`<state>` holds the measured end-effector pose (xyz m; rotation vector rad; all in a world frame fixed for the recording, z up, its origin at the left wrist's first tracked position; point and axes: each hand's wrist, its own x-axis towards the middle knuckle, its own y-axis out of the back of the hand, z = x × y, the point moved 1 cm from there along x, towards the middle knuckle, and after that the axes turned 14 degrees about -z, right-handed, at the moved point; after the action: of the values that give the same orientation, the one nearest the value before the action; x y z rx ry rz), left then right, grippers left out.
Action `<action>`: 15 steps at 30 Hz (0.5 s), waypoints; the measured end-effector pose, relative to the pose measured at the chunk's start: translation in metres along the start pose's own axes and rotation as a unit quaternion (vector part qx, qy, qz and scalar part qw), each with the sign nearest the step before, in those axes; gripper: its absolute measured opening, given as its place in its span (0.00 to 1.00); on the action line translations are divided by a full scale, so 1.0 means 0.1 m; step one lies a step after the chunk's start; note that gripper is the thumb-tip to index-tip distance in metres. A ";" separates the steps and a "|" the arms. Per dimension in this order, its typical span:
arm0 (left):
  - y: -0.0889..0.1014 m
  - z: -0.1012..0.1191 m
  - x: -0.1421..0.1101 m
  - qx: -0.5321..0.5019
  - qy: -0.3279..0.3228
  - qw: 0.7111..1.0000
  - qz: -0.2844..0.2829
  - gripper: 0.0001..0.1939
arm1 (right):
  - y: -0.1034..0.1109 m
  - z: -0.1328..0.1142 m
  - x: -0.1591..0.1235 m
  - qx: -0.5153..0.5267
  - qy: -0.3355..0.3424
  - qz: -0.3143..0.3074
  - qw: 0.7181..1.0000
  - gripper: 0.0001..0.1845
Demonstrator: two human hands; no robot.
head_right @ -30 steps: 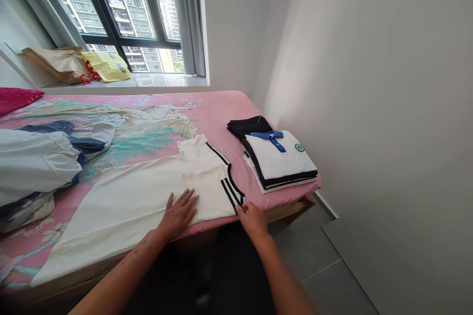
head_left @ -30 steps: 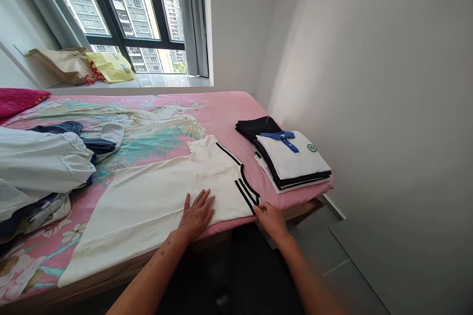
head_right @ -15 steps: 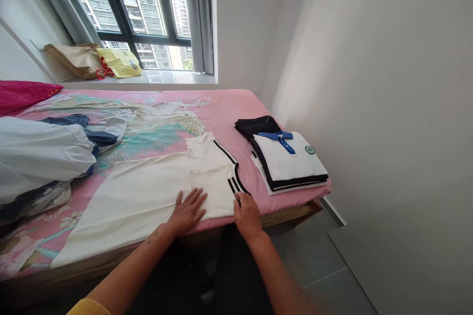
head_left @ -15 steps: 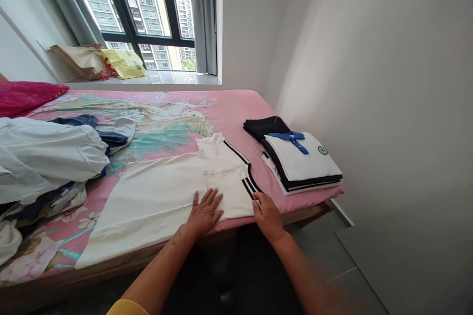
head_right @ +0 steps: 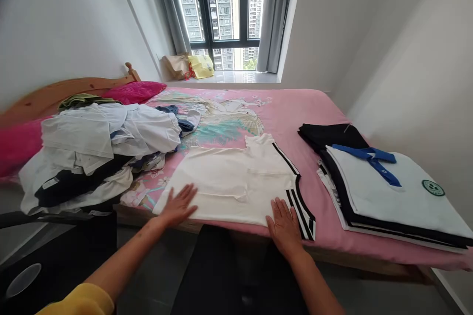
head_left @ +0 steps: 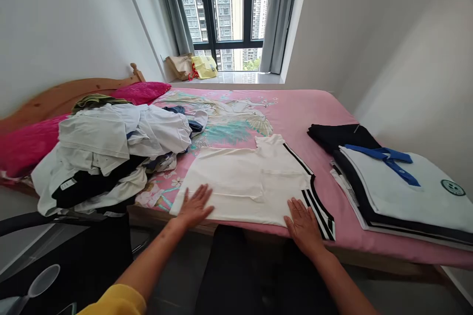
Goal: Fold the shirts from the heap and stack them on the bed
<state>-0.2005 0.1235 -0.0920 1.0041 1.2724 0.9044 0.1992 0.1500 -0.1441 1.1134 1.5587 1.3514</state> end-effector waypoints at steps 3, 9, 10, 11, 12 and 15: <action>0.03 -0.57 -0.12 -0.021 0.130 0.991 -0.020 0.32 | 0.03 -0.01 0.00 -0.002 -0.010 -0.014 1.000 0.29; 0.08 -0.42 -0.06 0.018 0.108 0.988 0.109 0.29 | 0.28 -0.20 0.16 0.029 -0.013 -0.055 0.998 0.28; 0.08 -0.27 -0.01 0.024 0.065 0.989 0.129 0.29 | 0.34 -0.27 0.21 0.035 0.005 -0.058 0.998 0.27; 0.07 -0.13 0.04 0.028 0.021 0.989 0.141 0.29 | 0.40 -0.35 0.27 0.041 0.030 -0.062 0.997 0.27; 0.06 -0.01 0.10 0.031 -0.021 0.989 0.144 0.29 | 0.45 -0.41 0.33 0.047 0.059 -0.069 0.995 0.27; 0.02 0.18 0.31 0.029 -0.097 0.988 0.115 0.29 | 0.50 -0.49 0.58 0.061 0.121 -0.114 0.984 0.29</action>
<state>-0.1797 0.1521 -0.0992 1.2720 1.0370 0.9233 0.1410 0.1920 -0.0883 0.8332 1.9058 1.2854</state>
